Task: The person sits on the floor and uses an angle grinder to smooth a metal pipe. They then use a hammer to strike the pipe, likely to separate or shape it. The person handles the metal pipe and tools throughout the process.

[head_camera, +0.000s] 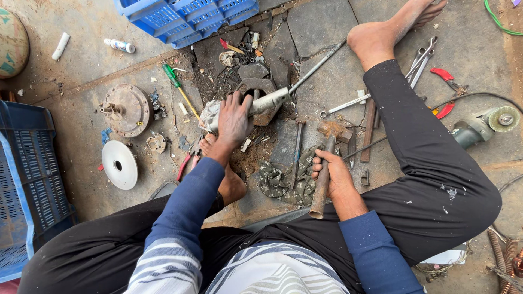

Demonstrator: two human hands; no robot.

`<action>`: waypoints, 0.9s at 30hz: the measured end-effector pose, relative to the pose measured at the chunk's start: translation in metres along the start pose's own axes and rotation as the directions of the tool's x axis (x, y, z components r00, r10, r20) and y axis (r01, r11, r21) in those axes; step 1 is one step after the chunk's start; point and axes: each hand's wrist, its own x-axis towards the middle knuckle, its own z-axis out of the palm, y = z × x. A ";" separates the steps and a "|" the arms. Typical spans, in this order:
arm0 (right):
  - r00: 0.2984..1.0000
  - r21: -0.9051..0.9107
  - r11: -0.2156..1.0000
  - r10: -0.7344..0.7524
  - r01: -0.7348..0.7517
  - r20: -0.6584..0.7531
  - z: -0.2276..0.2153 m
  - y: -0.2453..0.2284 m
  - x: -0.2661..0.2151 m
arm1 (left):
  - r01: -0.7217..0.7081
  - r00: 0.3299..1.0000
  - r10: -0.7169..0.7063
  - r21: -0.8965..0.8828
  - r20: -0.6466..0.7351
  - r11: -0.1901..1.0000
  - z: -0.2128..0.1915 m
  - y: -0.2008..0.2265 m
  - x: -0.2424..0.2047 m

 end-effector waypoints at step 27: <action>0.999 0.018 1.000 0.010 -0.011 0.051 -0.005 -0.002 -0.012 | 0.138 0.990 -0.138 0.012 -0.005 0.990 0.020 0.009 0.007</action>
